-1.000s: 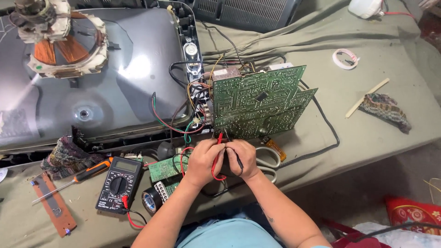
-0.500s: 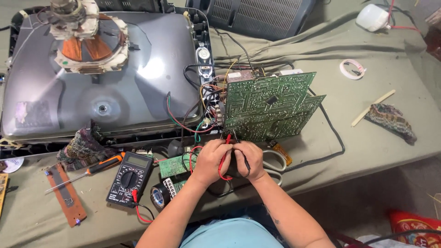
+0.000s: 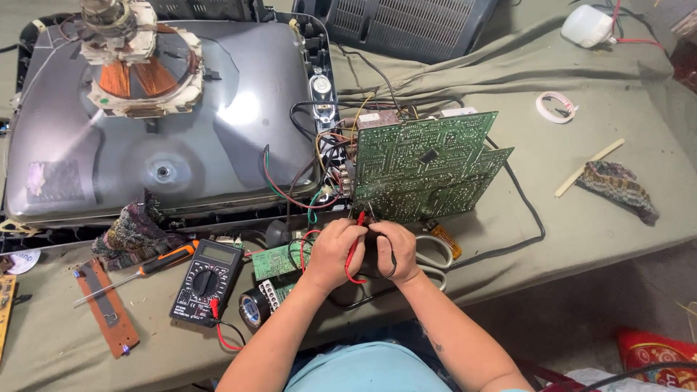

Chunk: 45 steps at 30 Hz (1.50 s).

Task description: The person uses a multimeter to test a green circuit board, touching the probes to various points on the board. The board is connected to a disassembled CRT television set on a workbench.

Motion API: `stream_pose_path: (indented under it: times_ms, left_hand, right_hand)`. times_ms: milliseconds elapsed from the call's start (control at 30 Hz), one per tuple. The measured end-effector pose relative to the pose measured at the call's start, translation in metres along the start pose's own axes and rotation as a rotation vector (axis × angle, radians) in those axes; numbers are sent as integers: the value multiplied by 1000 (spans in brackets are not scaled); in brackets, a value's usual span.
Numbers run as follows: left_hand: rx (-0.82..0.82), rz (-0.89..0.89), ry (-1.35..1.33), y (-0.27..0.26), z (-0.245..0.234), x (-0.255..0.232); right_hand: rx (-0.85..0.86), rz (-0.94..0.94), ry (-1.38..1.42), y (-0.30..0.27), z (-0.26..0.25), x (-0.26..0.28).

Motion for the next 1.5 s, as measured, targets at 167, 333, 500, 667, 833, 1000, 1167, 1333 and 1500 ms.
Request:
stream_pose_path:
  times_ms: [167,333,500,667,833,1000,1167,1333,1500]
  left_hand:
    - [-26,18,35,-3,3,1]
    - [-90,46,41,6,-12,-8]
    - [-170,68,62,10,-25,-12]
    - [-248,122,92,12,-32,-21]
    - [-232,144,97,12,-33,-24]
    - [-207,176,103,15,-28,-28]
    - [-258,187,130,31,-28,-27]
    - [-243,205,165,26,-10,-14]
    - [-220,192,201,16,-2,-6]
  right_hand:
    - [7,-13,-2,3,1,1]
    - [-8,8,19,2,-1,-1]
    - [1,34,33,-14,2,-30]
    - [-31,-45,58,-6,-5,-7]
    - [-16,-132,78,9,-6,18]
    - [18,-193,64,24,-4,24]
    - [67,-192,81,29,0,25]
    - [33,-179,61,17,2,11]
    - [-4,-166,35,12,2,4]
Point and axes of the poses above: each hand's wrist, its own y-axis towards the middle knuckle, its own z-axis out of the palm, x = y × z, the point moved 9 cm from there along y, towards the middle knuckle, and after that the axes turned 9 degrees about z, right-handed, at the moved point
